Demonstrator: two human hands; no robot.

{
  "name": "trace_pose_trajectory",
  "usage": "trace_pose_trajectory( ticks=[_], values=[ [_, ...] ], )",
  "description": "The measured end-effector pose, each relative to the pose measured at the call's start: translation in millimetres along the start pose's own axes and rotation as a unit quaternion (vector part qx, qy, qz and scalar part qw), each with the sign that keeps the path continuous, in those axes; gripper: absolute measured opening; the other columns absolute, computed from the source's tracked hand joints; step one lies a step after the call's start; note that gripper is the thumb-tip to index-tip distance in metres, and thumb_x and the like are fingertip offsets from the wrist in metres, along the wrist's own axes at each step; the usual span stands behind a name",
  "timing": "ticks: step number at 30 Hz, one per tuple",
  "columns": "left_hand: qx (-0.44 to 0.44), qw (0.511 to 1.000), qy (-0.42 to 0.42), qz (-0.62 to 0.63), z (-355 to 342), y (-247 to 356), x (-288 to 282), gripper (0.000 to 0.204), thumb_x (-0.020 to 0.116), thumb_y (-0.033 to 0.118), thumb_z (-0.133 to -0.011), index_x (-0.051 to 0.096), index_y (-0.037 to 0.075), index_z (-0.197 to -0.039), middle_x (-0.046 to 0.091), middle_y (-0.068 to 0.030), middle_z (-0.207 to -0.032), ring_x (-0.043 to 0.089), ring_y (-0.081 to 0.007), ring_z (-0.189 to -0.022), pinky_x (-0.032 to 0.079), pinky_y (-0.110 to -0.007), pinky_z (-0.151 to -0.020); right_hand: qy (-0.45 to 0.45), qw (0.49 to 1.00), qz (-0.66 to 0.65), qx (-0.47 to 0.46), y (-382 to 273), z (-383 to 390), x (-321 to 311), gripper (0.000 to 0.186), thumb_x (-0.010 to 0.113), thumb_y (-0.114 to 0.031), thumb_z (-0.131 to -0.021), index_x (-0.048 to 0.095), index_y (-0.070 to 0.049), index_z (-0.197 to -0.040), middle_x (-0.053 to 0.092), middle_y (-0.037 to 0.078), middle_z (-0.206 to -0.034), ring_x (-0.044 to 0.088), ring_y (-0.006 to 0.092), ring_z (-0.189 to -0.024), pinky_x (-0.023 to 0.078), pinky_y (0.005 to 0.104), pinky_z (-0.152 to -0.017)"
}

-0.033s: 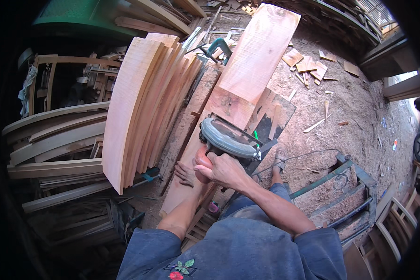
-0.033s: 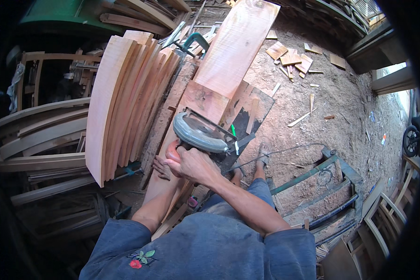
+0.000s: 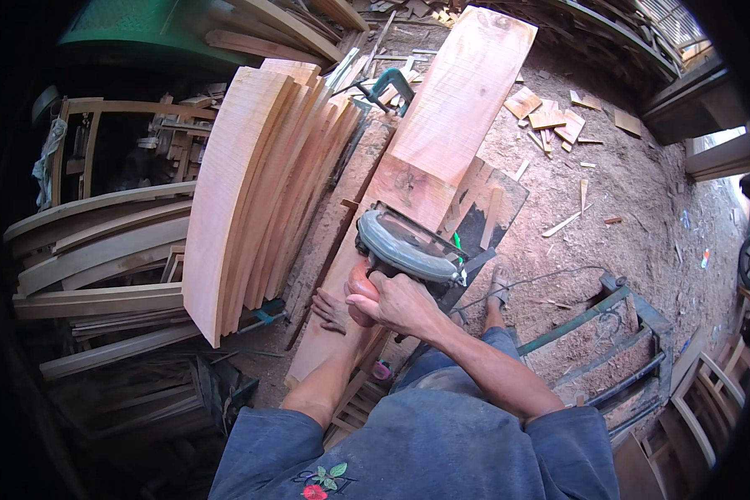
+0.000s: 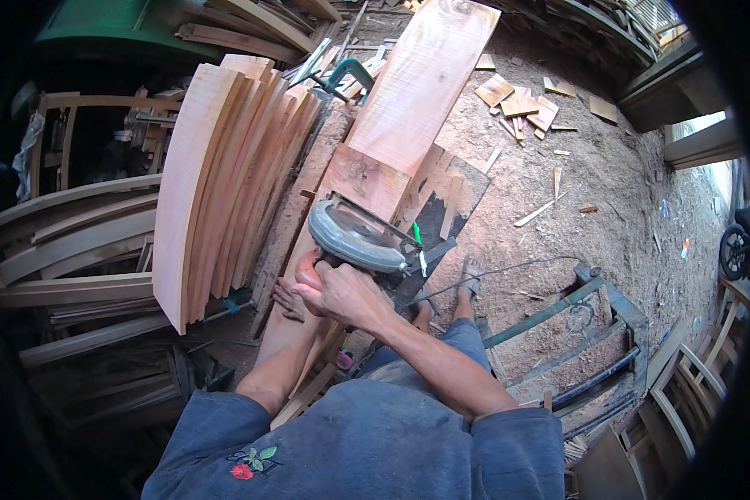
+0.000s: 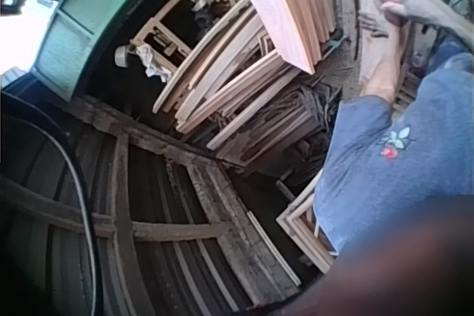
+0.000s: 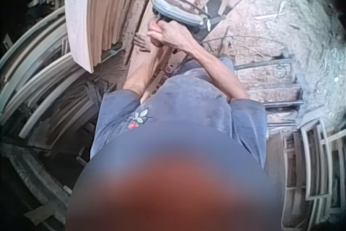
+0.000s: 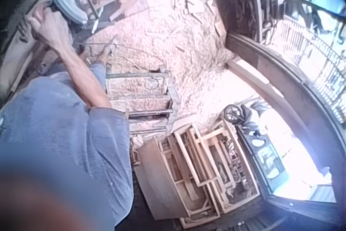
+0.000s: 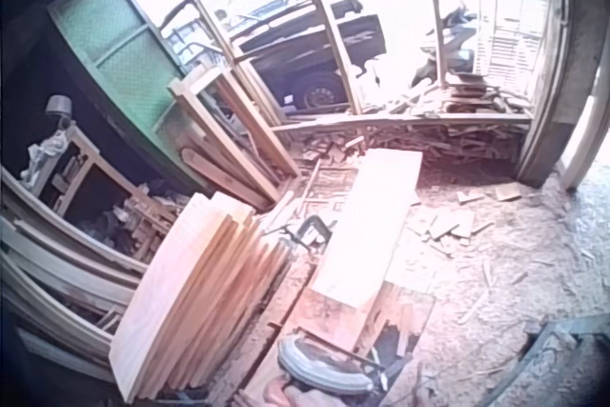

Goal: The person repeatedly cuts wooden planks using a handheld circular saw, then stacks the cut pieces. The person positions each plank, makes a straight cut, and places the finished piece onto a growing stack.

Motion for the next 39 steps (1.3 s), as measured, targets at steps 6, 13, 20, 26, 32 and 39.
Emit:
trace_pose_trajectory(
  ticks=[6,13,20,26,32,39],
  values=[
    [0.005,1.0,0.019,-0.01,-4,-6,19,0.093,0.054,0.073,-0.099,0.027,0.021,-0.171,0.029,-0.0112,-0.177,0.023,-0.0362,-0.165,0.025,-0.069,-0.125,-0.008,1.0,0.005,-0.002,-1,-15,-2,0.07,0.059,-0.066,-0.102,0.065,0.004,-0.099,0.068,0.034,-0.077,0.069,0.0551,-0.078,0.056,0.0595,-0.072],
    [0.006,1.0,0.025,-0.018,-10,-11,22,0.092,0.053,0.073,-0.1,0.027,0.021,-0.171,0.029,-0.0106,-0.177,0.023,-0.0358,-0.165,0.025,-0.069,-0.125,-0.028,1.0,-0.001,0.001,-7,-25,-4,0.071,0.058,-0.065,-0.102,0.066,0.005,-0.1,0.069,0.034,-0.079,0.07,0.055,-0.081,0.056,0.0592,-0.073],
    [0.01,0.999,0.035,-0.029,-14,-15,29,0.091,0.053,0.072,-0.1,0.027,0.022,-0.171,0.029,-0.0099,-0.177,0.023,-0.0353,-0.165,0.026,-0.069,-0.124,-0.02,1.0,0.004,-0.004,-12,-38,0,0.069,0.058,-0.065,-0.102,0.067,0.004,-0.102,0.071,0.035,-0.085,0.071,0.0548,-0.085,0.057,0.0595,-0.077],
    [0.012,0.998,0.043,-0.037,-17,-16,31,0.09,0.053,0.071,-0.1,0.027,0.022,-0.171,0.029,-0.0094,-0.177,0.024,-0.0349,-0.165,0.026,-0.069,-0.124,-0.021,1.0,-0.002,-0.012,-15,-44,0,0.07,0.058,-0.064,-0.103,0.067,0.006,-0.101,0.071,0.034,-0.085,0.071,0.0546,-0.086,0.057,0.059,-0.077],
    [0.011,0.998,0.049,-0.046,-19,-16,32,0.089,0.052,0.071,-0.101,0.027,0.023,-0.171,0.029,-0.0089,-0.177,0.024,-0.0345,-0.165,0.027,-0.069,-0.124,-0.019,1.0,-0.005,-0.021,-17,-49,0,0.071,0.058,-0.064,-0.103,0.067,0.006,-0.1,0.071,0.034,-0.084,0.071,0.0537,-0.085,0.057,0.0587,-0.075],
    [0.017,0.996,0.067,-0.061,-8,-9,41,0.088,0.052,0.07,-0.101,0.027,0.023,-0.17,0.029,-0.0082,-0.177,0.024,-0.034,-0.165,0.028,-0.069,-0.123,0.013,0.999,0.001,-0.043,-20,-57,5,0.069,0.062,-0.061,-0.102,0.068,0.007,-0.093,0.07,0.032,-0.076,0.073,0.0499,-0.074,0.059,0.0547,-0.068]
  ],
)
Point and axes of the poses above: each hand's wrist, its own z-axis away from the middle knuckle, its own x-axis out of the palm, y = z × x, the point moved 1 cm from there along -z, towards the middle knuckle
